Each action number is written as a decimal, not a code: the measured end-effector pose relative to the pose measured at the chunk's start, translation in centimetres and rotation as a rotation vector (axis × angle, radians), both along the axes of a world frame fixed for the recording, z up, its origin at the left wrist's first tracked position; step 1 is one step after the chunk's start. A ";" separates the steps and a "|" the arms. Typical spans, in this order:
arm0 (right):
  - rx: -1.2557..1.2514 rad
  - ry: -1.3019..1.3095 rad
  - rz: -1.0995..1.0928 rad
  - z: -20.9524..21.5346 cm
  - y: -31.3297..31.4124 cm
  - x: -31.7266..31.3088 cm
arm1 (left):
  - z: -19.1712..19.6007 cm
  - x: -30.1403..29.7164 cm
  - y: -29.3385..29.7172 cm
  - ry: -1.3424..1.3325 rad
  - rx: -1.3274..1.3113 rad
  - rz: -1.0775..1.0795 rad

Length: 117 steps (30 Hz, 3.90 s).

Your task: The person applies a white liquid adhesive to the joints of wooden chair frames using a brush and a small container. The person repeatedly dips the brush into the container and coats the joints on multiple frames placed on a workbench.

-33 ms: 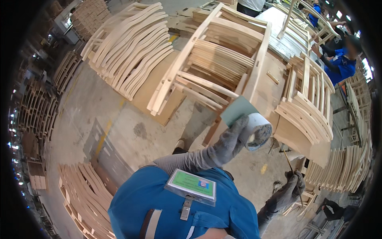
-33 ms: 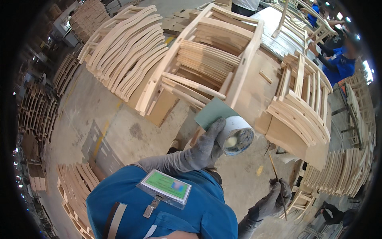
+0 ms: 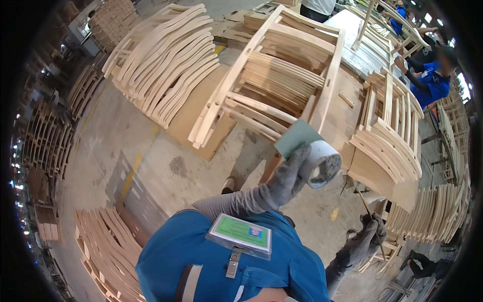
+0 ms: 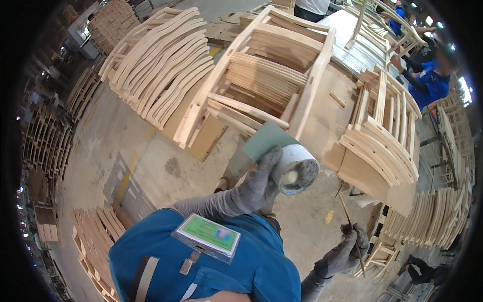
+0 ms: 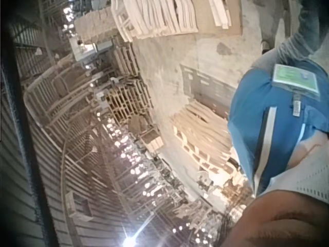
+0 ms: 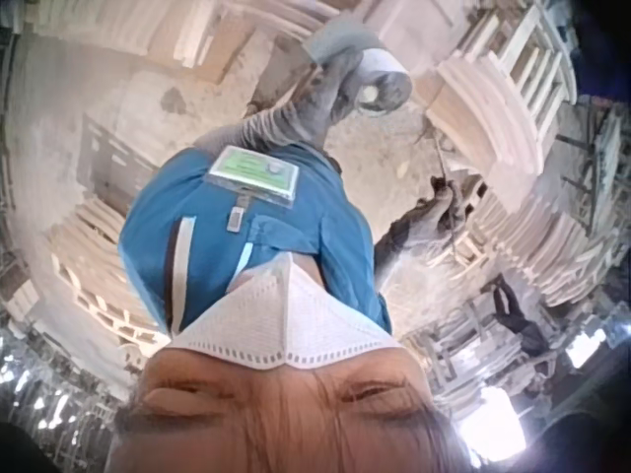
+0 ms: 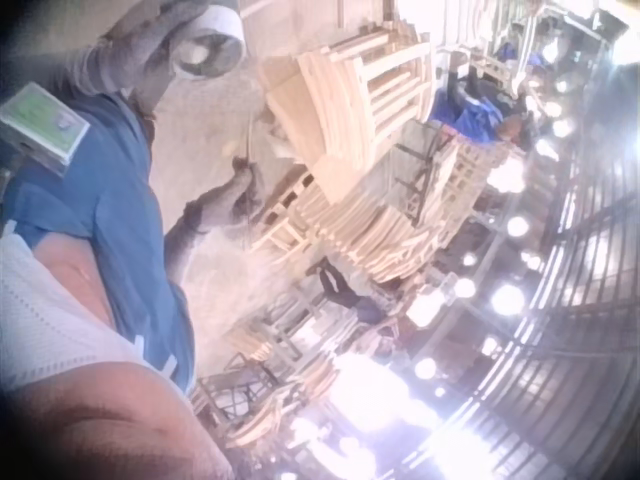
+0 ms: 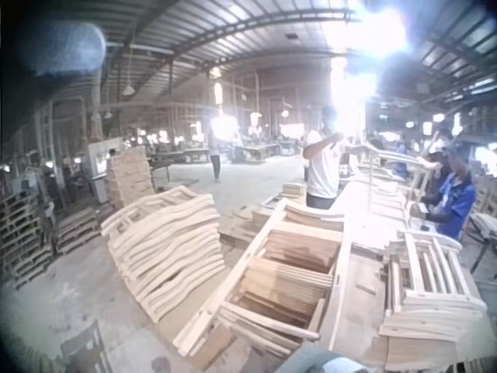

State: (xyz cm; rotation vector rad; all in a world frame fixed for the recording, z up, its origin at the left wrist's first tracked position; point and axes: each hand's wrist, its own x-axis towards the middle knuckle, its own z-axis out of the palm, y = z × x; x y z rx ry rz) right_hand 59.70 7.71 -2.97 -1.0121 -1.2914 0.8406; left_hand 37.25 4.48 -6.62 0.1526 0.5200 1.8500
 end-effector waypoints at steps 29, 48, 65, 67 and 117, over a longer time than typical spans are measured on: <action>0.453 -0.306 0.650 3.3 -11.6 -26.6 | 3.2 -22.1 -9.5 0.289 0.125 0.171; -0.116 0.324 0.317 1.1 -8.4 -26.7 | -1.5 -23.7 -7.7 0.764 0.032 0.260; -0.226 -0.101 0.045 -7.5 7.7 -20.3 | -6.9 -27.4 -7.3 0.646 -0.129 0.229; -0.161 -0.236 0.035 -7.9 7.8 -20.3 | -7.9 -27.8 -7.4 0.689 -0.171 0.228; 0.200 0.117 0.792 1.6 -11.1 -35.0 | 3.5 -29.9 -14.2 -0.087 0.267 0.233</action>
